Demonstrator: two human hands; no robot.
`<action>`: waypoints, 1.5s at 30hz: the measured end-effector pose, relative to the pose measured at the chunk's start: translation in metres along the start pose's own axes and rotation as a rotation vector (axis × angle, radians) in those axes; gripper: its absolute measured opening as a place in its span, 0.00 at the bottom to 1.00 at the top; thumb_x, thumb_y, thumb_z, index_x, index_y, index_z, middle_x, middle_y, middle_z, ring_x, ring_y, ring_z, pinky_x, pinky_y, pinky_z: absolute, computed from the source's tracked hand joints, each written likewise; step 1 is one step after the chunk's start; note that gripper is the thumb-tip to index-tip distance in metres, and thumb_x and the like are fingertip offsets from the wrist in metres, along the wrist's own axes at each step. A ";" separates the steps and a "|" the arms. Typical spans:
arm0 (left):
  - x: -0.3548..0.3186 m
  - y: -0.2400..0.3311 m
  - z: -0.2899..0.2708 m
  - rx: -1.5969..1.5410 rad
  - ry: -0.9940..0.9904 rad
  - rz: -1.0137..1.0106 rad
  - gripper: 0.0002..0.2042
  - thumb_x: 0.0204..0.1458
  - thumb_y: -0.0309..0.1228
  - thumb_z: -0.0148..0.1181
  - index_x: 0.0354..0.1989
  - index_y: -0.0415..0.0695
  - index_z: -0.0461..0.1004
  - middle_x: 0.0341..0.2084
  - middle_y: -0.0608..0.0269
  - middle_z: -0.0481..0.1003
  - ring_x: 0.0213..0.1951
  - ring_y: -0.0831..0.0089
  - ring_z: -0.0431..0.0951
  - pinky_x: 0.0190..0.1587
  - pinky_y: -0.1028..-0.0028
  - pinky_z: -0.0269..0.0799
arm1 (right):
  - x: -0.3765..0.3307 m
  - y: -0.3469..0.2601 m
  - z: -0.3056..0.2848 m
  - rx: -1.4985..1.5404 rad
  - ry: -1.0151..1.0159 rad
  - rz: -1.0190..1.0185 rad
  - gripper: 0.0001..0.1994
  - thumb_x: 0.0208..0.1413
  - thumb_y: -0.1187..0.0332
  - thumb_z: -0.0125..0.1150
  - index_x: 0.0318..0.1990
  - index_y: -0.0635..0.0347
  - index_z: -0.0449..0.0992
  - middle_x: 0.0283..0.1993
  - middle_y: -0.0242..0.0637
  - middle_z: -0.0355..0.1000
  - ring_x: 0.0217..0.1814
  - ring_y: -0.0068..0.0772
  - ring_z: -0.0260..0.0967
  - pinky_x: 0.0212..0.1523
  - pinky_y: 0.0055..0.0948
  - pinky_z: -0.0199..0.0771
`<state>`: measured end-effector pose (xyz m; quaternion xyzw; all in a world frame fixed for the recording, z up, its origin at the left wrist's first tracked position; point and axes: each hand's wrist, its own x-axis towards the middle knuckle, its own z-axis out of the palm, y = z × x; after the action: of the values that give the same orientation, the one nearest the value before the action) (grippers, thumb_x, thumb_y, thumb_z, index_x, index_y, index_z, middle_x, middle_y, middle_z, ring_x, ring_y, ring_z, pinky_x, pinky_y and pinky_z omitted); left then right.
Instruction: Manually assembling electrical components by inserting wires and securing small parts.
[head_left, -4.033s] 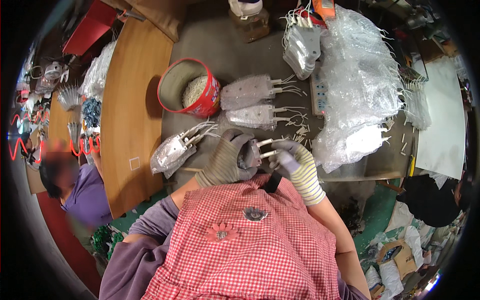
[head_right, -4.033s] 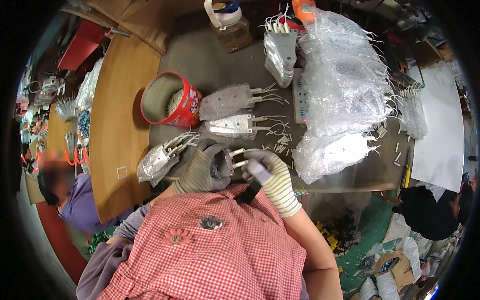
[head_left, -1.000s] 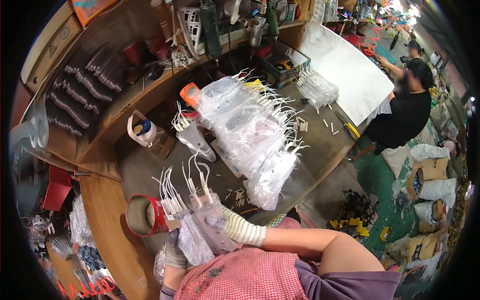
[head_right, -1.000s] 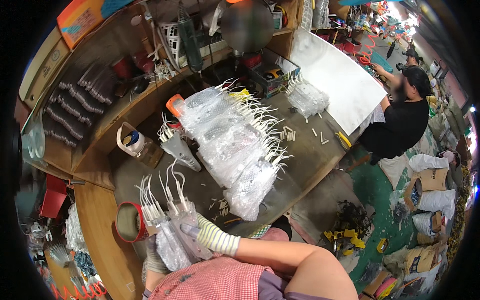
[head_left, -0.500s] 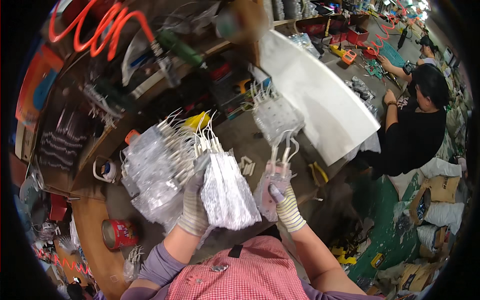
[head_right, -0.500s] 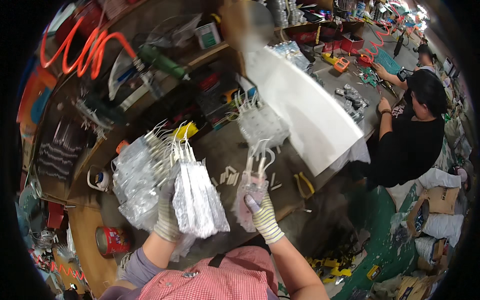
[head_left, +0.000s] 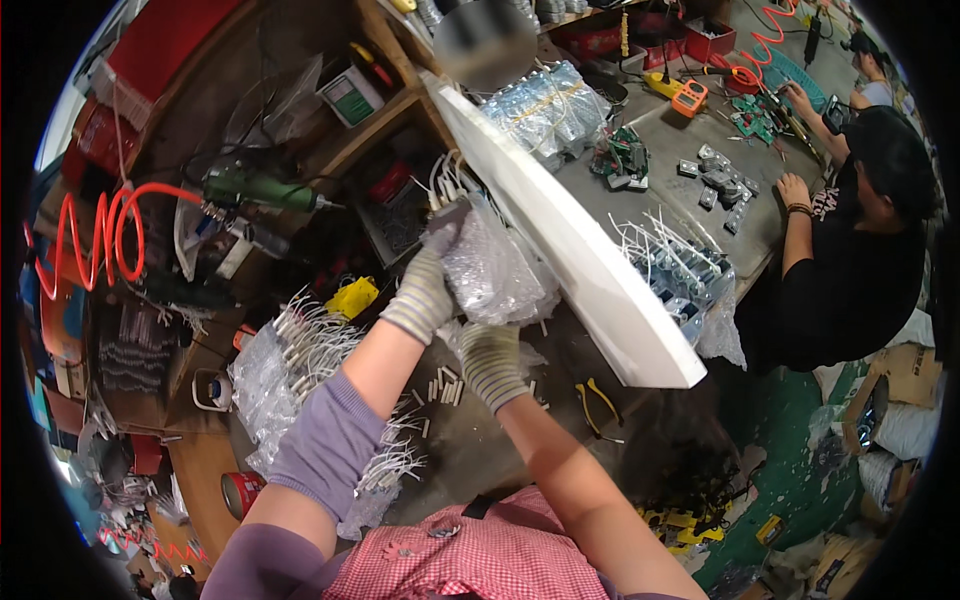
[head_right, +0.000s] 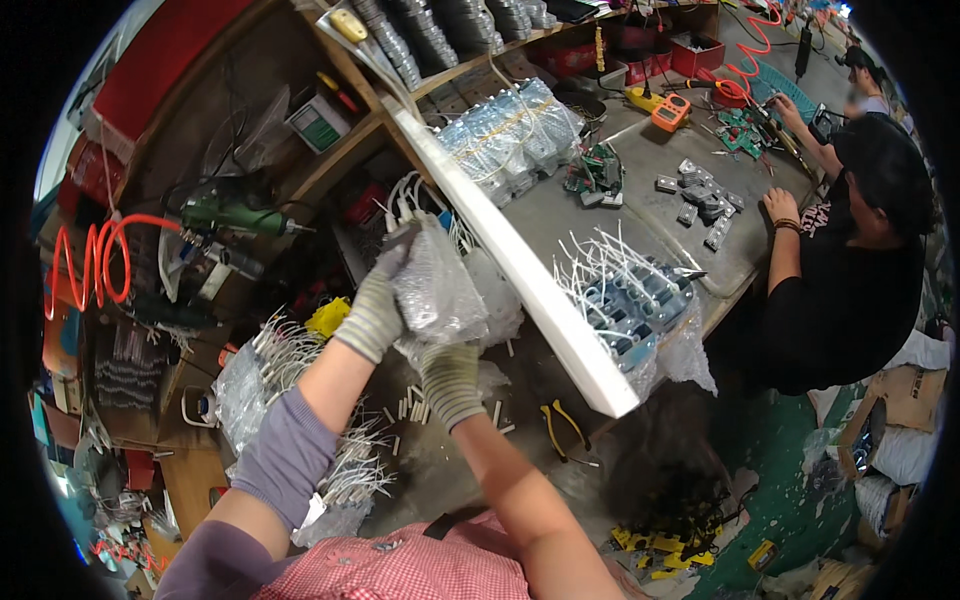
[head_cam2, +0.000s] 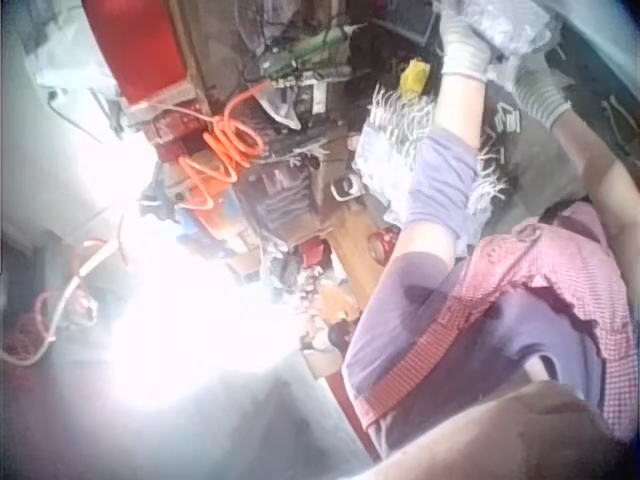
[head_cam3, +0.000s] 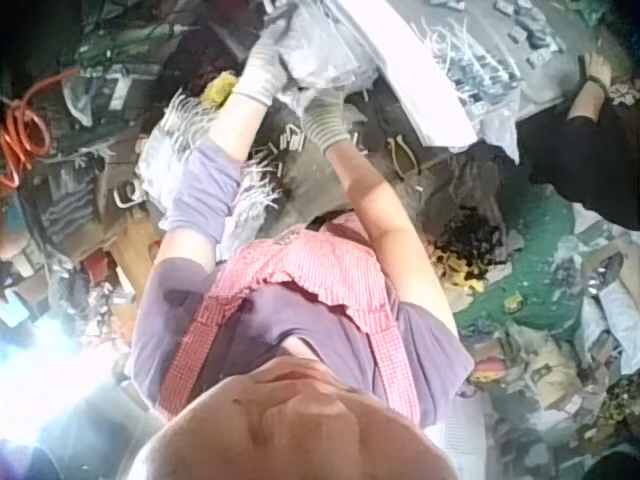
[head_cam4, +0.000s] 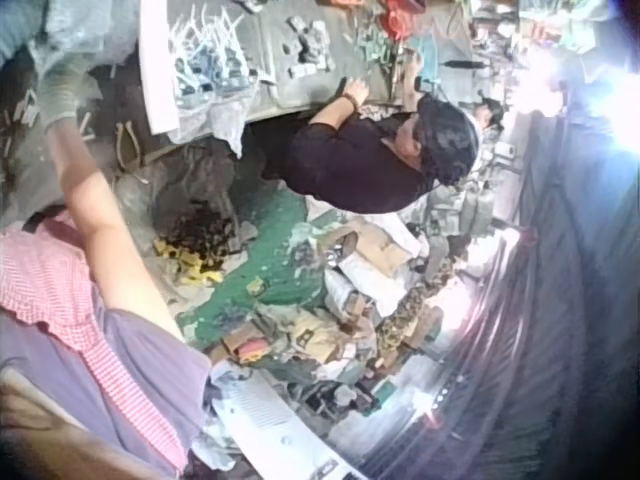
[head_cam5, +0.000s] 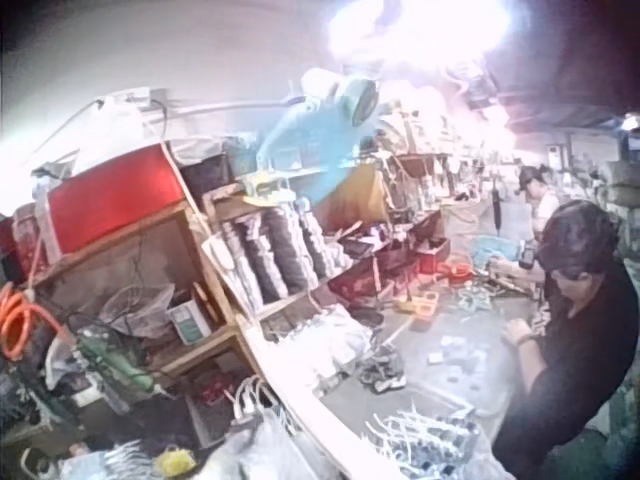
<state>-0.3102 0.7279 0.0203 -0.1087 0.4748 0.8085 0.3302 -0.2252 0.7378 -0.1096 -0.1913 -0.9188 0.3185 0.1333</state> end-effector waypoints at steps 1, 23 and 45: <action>0.014 -0.004 0.008 0.028 0.128 -0.149 0.20 0.56 0.38 0.63 0.54 0.44 0.72 0.49 0.52 0.77 0.52 0.54 0.76 0.61 0.54 0.68 | -0.008 -0.004 -0.002 -0.008 0.054 0.031 0.32 0.59 0.47 0.54 0.65 0.57 0.65 0.68 0.42 0.61 0.73 0.48 0.51 0.72 0.61 0.44; 0.113 -0.127 -0.077 2.108 0.286 0.806 0.27 0.54 0.27 0.57 0.64 0.38 0.63 0.59 0.43 0.67 0.61 0.53 0.68 0.68 0.66 0.56 | -0.029 0.004 0.057 0.052 -0.077 -0.184 0.24 0.64 0.55 0.45 0.62 0.60 0.64 0.68 0.47 0.60 0.70 0.45 0.56 0.68 0.46 0.54; 0.031 -0.099 -0.079 0.109 0.133 0.216 0.29 0.63 0.35 0.50 0.71 0.44 0.53 0.60 0.58 0.69 0.58 0.69 0.71 0.62 0.71 0.63 | 0.009 -0.029 -0.109 -0.157 -0.100 0.009 0.20 0.53 0.63 0.65 0.51 0.64 0.74 0.45 0.55 0.75 0.47 0.56 0.74 0.43 0.48 0.74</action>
<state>-0.2816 0.7073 -0.1049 -0.0922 0.5476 0.8034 0.2147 -0.2011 0.7792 -0.0066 -0.1893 -0.9456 0.2553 0.0702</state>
